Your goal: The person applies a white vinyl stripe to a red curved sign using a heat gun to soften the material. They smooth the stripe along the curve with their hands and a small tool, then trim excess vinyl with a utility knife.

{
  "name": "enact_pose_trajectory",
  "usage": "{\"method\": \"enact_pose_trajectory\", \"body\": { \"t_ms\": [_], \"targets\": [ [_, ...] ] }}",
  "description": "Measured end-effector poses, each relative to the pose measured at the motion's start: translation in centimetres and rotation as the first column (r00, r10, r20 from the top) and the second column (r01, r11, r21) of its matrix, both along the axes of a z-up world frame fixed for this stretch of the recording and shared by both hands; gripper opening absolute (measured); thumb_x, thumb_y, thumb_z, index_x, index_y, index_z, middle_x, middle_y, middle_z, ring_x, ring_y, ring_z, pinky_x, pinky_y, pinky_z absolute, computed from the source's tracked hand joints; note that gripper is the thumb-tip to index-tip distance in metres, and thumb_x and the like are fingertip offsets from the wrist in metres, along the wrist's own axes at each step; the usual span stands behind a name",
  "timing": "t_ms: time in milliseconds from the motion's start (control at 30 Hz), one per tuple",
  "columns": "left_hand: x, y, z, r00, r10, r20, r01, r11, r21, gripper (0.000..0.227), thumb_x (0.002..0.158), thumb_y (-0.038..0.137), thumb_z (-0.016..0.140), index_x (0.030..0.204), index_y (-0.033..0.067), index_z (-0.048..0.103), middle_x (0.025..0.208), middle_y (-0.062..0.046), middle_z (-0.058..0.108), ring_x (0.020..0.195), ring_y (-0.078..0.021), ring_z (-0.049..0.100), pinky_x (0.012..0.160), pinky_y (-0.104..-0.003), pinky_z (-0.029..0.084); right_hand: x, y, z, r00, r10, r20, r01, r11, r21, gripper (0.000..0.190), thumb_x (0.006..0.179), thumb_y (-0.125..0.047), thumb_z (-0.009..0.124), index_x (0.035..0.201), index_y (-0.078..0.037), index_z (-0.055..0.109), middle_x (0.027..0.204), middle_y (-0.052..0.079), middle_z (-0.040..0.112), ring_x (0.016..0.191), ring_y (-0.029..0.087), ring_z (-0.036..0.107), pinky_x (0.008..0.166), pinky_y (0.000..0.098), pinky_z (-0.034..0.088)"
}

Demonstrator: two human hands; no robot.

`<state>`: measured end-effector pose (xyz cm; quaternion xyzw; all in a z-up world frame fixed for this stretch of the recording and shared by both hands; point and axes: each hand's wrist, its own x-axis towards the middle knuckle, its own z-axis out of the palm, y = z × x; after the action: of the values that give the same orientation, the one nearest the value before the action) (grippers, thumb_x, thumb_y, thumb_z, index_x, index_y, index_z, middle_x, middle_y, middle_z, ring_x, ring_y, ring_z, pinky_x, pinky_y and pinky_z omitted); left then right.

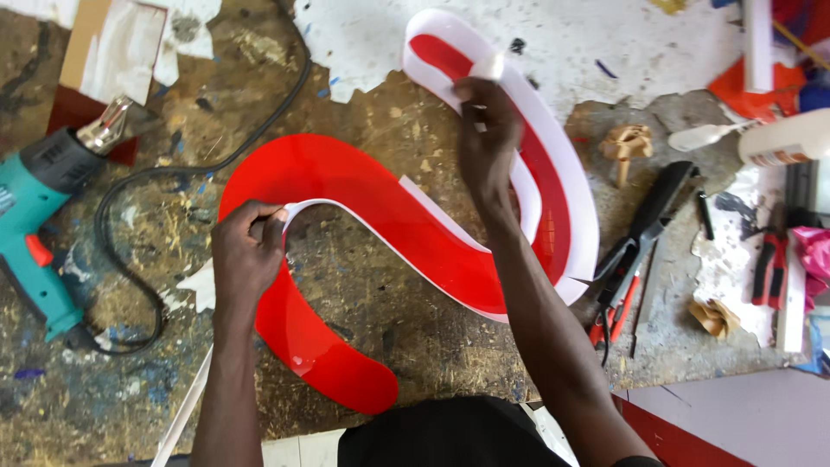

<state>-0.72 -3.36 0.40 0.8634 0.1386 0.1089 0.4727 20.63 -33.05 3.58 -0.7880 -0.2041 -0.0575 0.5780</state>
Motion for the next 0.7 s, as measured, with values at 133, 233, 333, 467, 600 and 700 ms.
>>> {"method": "enact_pose_trajectory", "body": {
  "t_ms": [133,233,333,467,600,700],
  "targets": [
    [-0.2,0.2,-0.1,0.987,0.018,-0.162,-0.012,0.999,0.037,0.017,0.115,0.017,0.07,0.121,0.0053,0.081,0.11,-0.013,0.082,0.099,-0.0363,0.078,0.079,-0.055,0.065,2.6,-4.6,-1.3,0.893,-0.449,0.041,0.446,0.893,0.056,0.026,0.101,-0.003,0.07,0.124,-0.016,0.068,0.114,0.008,0.077,0.108,0.025,0.074,0.081,0.0402,0.062],
    [-0.1,-0.1,0.1,0.986,0.026,-0.167,-0.023,0.999,0.025,0.018,0.115,0.019,0.069,0.121,0.0067,0.081,0.112,-0.013,0.082,0.102,-0.0367,0.078,0.081,-0.057,0.065,5.1,-5.7,-2.0,0.915,-0.404,-0.023,0.4,0.912,-0.094,0.045,0.098,-0.003,0.078,0.14,-0.015,0.064,0.132,0.012,0.078,0.118,0.028,0.073,0.082,0.0409,0.065],
    [-0.2,-0.2,0.0,0.985,0.032,-0.167,-0.028,0.999,0.023,0.018,0.115,0.018,0.068,0.121,0.0067,0.081,0.114,-0.014,0.082,0.104,-0.0375,0.079,0.084,-0.058,0.067,6.2,-4.8,-2.0,0.931,-0.363,0.035,0.359,0.895,-0.263,0.051,0.094,-0.007,0.083,0.141,-0.016,0.064,0.137,0.009,0.079,0.111,0.028,0.071,0.074,0.0446,0.06],
    [-0.1,0.3,-0.6,0.997,0.005,-0.075,-0.001,0.999,0.052,0.019,0.112,0.016,0.068,0.11,0.0036,0.081,0.104,-0.015,0.085,0.097,-0.0352,0.081,0.079,-0.051,0.064,7.2,-3.3,-2.6,0.92,-0.287,0.267,0.383,0.807,-0.45,0.053,0.08,-0.001,0.098,0.127,-0.012,0.076,0.133,0.012,0.063,0.115,0.039,0.064,0.057,0.0532,0.057],
    [-0.2,0.6,-1.2,0.999,-0.012,-0.035,0.015,0.998,0.064,0.017,0.114,0.017,0.071,0.11,0.0033,0.08,0.099,-0.014,0.082,0.091,-0.0328,0.08,0.075,-0.048,0.063,7.5,-3.4,-3.8,0.936,-0.296,0.189,0.349,0.842,-0.412,0.037,0.082,-0.006,0.093,0.113,-0.024,0.083,0.129,-0.001,0.061,0.116,0.03,0.067,0.086,0.0514,0.058],
    [0.0,0.6,-1.0,1.0,0.003,-0.017,-0.002,0.999,0.046,0.018,0.111,0.019,0.073,0.102,0.0042,0.078,0.094,-0.013,0.081,0.085,-0.0291,0.078,0.073,-0.045,0.057,6.8,-3.1,-3.2,0.879,-0.124,0.46,0.307,0.886,-0.348,0.038,0.083,0.009,0.087,0.113,-0.01,0.074,0.119,0.008,0.077,0.11,0.039,0.061,0.09,0.0491,0.049]
  ]
}}
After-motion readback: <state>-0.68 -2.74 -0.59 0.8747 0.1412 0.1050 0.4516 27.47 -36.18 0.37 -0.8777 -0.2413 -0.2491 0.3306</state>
